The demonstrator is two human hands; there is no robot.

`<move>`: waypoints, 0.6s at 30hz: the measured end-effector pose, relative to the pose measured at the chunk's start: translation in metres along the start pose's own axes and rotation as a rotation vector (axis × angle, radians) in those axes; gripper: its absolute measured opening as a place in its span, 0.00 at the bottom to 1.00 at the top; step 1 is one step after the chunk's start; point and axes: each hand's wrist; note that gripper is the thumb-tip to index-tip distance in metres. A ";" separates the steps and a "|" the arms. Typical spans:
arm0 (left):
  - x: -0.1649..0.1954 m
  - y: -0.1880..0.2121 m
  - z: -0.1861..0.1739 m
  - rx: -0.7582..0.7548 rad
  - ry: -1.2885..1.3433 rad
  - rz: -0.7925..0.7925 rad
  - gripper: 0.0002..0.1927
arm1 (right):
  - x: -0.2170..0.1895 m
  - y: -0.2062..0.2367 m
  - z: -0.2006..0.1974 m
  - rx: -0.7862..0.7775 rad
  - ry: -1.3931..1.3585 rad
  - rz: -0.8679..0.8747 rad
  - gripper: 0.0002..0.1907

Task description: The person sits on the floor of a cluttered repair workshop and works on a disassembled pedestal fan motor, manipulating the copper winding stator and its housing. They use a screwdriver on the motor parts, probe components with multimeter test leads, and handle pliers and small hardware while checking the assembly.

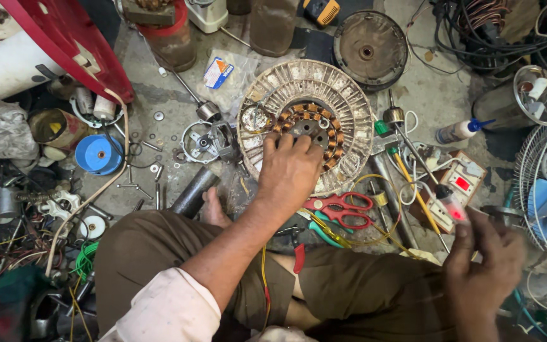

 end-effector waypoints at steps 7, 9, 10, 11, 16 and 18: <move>-0.001 0.000 0.004 0.045 0.092 -0.066 0.08 | -0.018 0.013 0.008 -0.048 -0.254 0.005 0.07; -0.002 0.000 0.005 0.062 0.107 -0.072 0.08 | -0.020 0.014 0.007 -0.071 -0.275 0.104 0.10; -0.002 0.000 0.006 0.059 0.112 -0.078 0.08 | -0.020 0.014 0.006 -0.084 -0.285 0.153 0.11; -0.003 0.001 0.006 0.056 0.118 -0.084 0.08 | -0.020 0.015 0.006 -0.061 -0.306 0.144 0.11; -0.002 -0.001 0.007 0.031 0.139 -0.129 0.08 | -0.007 0.015 0.021 -0.011 -0.562 0.316 0.13; -0.003 -0.003 0.003 0.042 0.154 -0.127 0.08 | 0.000 0.013 0.031 0.021 -0.668 0.320 0.12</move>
Point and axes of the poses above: each hand's wrist, its own y-axis away from the middle knuckle, its own z-axis out of the palm, x = y × z
